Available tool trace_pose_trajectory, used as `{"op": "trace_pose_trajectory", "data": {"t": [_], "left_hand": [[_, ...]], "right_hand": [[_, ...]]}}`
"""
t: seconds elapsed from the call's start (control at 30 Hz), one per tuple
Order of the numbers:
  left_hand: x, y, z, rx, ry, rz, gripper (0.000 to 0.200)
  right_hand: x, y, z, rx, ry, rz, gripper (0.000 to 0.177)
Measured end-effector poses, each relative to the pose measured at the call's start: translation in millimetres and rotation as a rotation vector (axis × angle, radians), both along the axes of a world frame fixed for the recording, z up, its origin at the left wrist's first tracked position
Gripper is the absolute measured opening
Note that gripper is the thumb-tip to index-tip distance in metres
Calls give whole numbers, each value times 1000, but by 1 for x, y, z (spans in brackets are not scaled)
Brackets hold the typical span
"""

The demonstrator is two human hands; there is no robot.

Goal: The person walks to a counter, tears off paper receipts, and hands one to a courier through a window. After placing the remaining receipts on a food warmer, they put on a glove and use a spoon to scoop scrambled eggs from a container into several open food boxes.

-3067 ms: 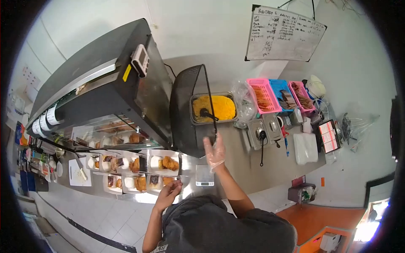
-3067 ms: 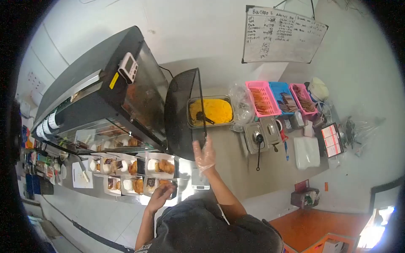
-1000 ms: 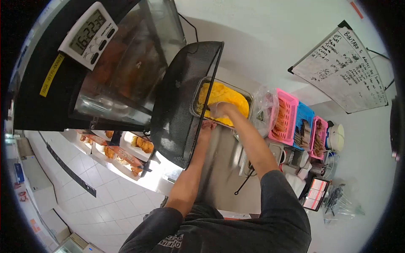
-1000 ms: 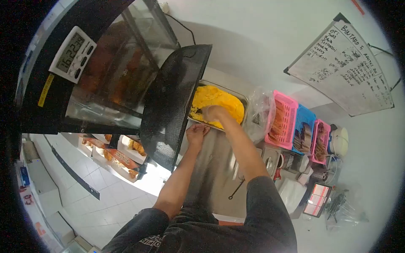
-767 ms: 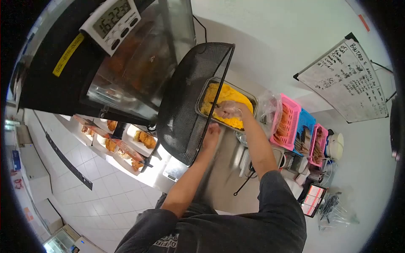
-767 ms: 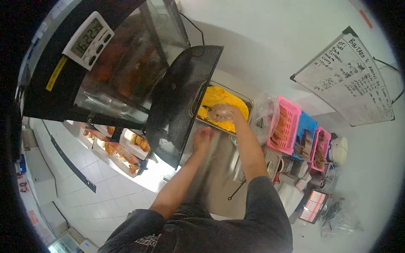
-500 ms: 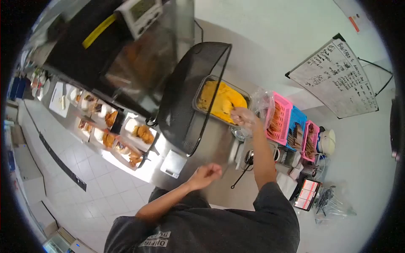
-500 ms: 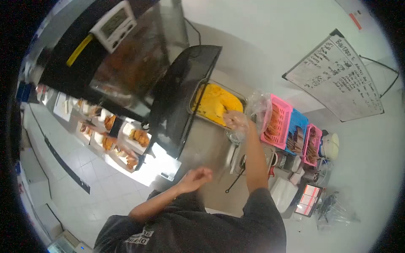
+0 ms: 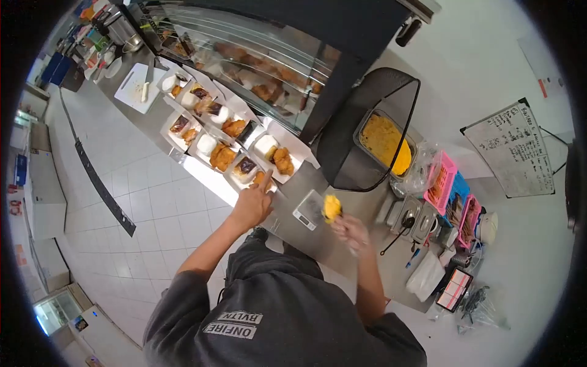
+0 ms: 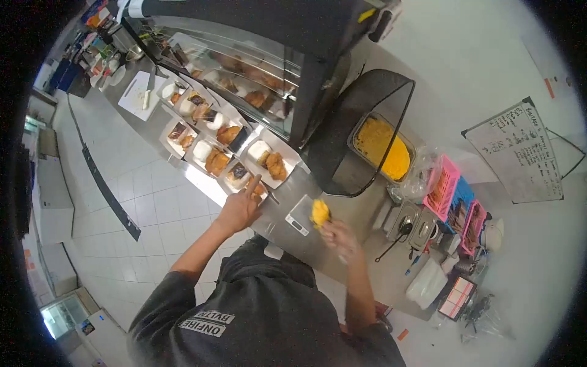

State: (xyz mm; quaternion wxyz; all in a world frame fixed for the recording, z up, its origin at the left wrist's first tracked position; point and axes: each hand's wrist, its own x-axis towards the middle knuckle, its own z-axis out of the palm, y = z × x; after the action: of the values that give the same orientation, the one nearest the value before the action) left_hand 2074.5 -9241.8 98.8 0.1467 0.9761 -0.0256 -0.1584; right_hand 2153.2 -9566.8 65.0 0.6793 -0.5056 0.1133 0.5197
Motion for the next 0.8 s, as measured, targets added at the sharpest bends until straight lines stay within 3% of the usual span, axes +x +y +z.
{"op": "trace_pose_trajectory", "data": {"t": [0.1, 0.17, 0.23, 0.33, 0.47, 0.53, 0.6, 0.67, 0.73, 0.77, 0.8], "left_hand": [[-30, 5, 3, -77, -64, -5, 43], [-40, 7, -1, -47, -51, -12, 43], [-47, 6, -9, -39, -92, -2, 43], [-45, 3, -4, -73, -65, 27, 43], [-42, -1, -4, -116, -99, 39, 44], [-40, -3, -7, -117, -106, 37, 44], [-35, -10, -2, -113, -109, 47, 43], [-33, -19, 6, -106, -110, 42, 43], [-34, -35, 23, -36, -104, 27, 42], [-36, -43, 34, -81, -115, 26, 39], [-37, -53, 37, -81, -109, 9, 39]], "right_hand": [[23, 88, -23, 6, -184, 43, 18], [53, 142, -107, -295, -638, 61, 17], [63, 192, -139, -1028, -1222, 323, 46], [53, 212, -124, -1138, -1392, 500, 51], [42, 205, -111, -1101, -1413, 433, 56], [54, 209, -111, -1062, -1311, 372, 60], [62, 207, -111, -910, -1006, 392, 58], [59, 202, -137, -850, -1028, 422, 56], [45, 192, -165, -701, -1063, 15, 35], [47, 168, -103, -266, -211, 37, 18], [42, 150, -104, 52, -52, 6, 18]]}}
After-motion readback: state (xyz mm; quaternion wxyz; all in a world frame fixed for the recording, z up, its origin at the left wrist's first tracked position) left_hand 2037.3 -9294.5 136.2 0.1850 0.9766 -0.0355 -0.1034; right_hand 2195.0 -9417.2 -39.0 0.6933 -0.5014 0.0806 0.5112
